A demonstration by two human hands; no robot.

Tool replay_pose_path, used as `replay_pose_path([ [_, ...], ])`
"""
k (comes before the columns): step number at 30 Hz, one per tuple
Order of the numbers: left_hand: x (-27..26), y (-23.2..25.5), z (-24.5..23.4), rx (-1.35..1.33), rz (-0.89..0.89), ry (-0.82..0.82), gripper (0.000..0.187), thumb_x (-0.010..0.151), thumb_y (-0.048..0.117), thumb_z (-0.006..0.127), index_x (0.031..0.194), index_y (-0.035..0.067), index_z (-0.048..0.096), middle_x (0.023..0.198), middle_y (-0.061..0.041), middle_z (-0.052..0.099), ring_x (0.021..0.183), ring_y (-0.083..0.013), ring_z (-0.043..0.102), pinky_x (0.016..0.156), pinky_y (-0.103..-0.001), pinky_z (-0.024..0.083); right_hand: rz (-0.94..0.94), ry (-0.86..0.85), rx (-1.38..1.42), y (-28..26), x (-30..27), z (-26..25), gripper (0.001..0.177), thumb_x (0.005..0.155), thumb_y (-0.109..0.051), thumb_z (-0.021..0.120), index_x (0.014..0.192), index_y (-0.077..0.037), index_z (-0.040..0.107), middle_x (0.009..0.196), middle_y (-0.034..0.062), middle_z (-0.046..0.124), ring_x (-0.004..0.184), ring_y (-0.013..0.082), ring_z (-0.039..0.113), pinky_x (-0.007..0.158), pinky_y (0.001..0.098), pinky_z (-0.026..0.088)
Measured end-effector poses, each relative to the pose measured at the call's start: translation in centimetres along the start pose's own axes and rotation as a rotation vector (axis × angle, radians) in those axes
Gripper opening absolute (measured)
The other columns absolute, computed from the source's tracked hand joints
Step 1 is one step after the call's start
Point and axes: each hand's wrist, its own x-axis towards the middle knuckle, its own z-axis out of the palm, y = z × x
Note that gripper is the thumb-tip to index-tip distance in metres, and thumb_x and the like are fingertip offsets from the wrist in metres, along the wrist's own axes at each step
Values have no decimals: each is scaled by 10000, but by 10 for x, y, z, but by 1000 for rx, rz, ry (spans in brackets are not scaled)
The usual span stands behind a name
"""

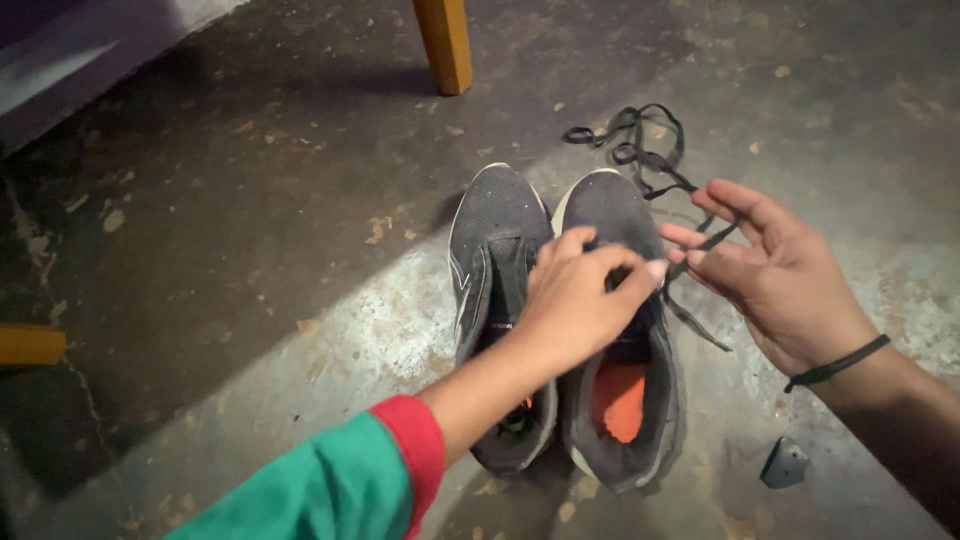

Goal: The person unlaces a pair of white and pink sneakers, places them on a wooden bench with other shoes, then picks up a pair of dark grey sneakers. They place the grey sneakers on the floor and begin to unlace them, removing the laces from the eyelets.

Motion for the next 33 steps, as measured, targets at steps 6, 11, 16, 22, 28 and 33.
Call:
replay_pose_path([
  [6, 25, 8, 12, 42, 2, -82, 220, 779, 367, 774, 870, 172, 820, 1320, -97, 652, 1379, -374, 423, 1049, -520, 345, -37, 54, -13, -4, 2, 8, 611, 908, 75, 601, 1478, 89, 383, 1471, 170, 486, 1273, 290, 649, 983, 298, 547],
  [11, 36, 7, 6, 152, 69, 7, 140, 786, 263, 777, 877, 164, 813, 1254, -76, 686, 1401, -363, 434, 1087, -520, 357, -355, 121, -1241, -31, -6, 11, 631, 815, -167, 874, 1372, -38, 605, 1297, 253, 546, 1146, 428, 609, 929, 448, 509],
  [16, 43, 9, 9, 308, 165, 43, 156, 698, 151, 795, 849, 146, 833, 1367, -150, 589, 1425, -418, 333, 1104, -557, 292, -891, -15, -1304, -48, -6, 19, 352, 778, -198, 765, 1104, -81, 700, 1204, 187, 640, 1092, 385, 639, 931, 436, 505],
  [22, 48, 5, 20, 198, 32, -30, 154, 701, 164, 799, 852, 172, 830, 1452, -126, 537, 1458, -413, 272, 1109, -565, 260, -449, -93, -1030, -33, -2, 14, 245, 856, -170, 749, 1089, -94, 747, 989, 86, 761, 886, 241, 738, 765, 353, 578],
  [28, 50, 2, 21, 161, -49, -41, 142, 743, 278, 828, 847, 180, 822, 1447, -118, 532, 1458, -418, 248, 1102, -587, 242, -483, -193, -1029, -15, 16, -6, 260, 838, -163, 751, 1092, -103, 764, 971, 90, 751, 871, 259, 728, 752, 364, 567],
  [33, 41, 2, 6, 342, -8, -43, 158, 667, 201, 830, 823, 175, 830, 1443, -192, 502, 1447, -435, 253, 1098, -572, 250, -519, -179, -1116, 3, 21, -19, 182, 855, -102, 728, 1031, -92, 774, 963, 105, 736, 911, 298, 709, 802, 383, 559],
])
